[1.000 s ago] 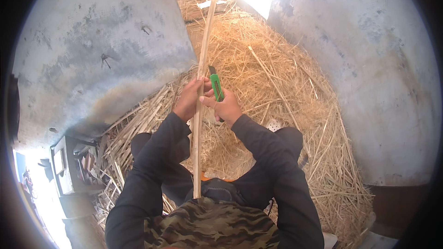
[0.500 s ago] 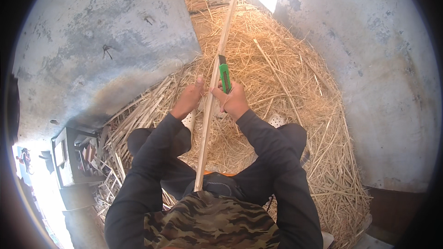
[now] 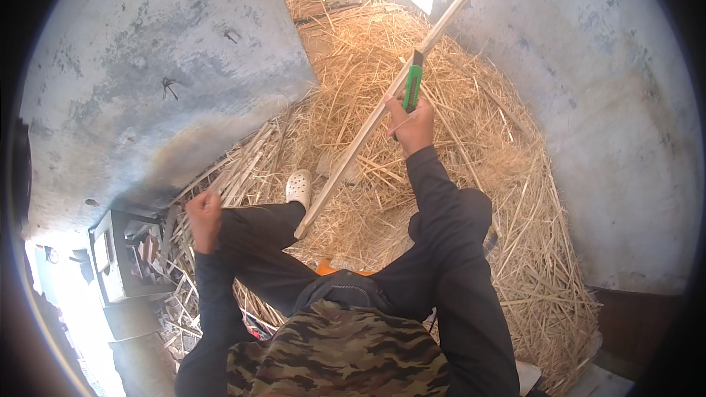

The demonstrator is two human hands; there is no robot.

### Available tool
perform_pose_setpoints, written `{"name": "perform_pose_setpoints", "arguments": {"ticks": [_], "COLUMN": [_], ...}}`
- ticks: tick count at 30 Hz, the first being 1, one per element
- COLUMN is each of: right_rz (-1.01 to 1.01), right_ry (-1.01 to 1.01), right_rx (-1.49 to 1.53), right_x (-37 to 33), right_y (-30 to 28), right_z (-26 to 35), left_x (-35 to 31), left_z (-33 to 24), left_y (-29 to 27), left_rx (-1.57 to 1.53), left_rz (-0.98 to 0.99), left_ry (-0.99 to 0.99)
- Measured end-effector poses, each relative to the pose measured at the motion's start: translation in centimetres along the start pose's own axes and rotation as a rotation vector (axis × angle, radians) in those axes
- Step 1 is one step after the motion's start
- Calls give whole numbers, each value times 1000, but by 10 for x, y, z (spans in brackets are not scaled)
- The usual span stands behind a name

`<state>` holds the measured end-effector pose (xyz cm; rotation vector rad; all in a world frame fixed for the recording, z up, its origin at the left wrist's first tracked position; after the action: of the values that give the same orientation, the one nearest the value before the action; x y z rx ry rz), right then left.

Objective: The person sits on a bed of straw and uses a green utility knife to shave the outer layer off a long bamboo stick. They hold the stick with their left hand and scrape the blade along its length with their right hand, rotating the stick to smooth different sides.

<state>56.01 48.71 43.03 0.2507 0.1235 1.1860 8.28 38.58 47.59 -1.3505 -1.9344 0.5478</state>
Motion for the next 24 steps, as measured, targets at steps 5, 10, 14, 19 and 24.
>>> {"name": "perform_pose_setpoints", "arguments": {"ticks": [5,10,14,19,24], "right_rz": [-105,11,240,473,640], "right_ry": [-86,-95,-52,-20,-371], "right_rx": [-21,-37,-89,-255,-472], "right_x": [8,8,-4,-26,-47], "right_y": [-30,-24,10,49,79], "right_z": [26,39,31,14,17], "left_x": [10,30,40,76,124], "left_z": [54,12,-84,-183,-216], "left_y": [-101,-64,23,116,146], "left_rx": [99,517,614,-539,-970], "left_rz": [-270,-60,153,648,552], "left_ry": [-83,85,479,258,45]}}
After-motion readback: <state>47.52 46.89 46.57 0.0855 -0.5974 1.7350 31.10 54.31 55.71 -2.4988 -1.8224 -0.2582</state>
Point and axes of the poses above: each hand's wrist, its own x-axis towards the middle knuckle, its own y-axis out of the palm, z = x × y, the point moved 10 cm from there along x, towards the middle knuckle, and after that the axes turned 3 degrees about -y, right-handed, at the moved point
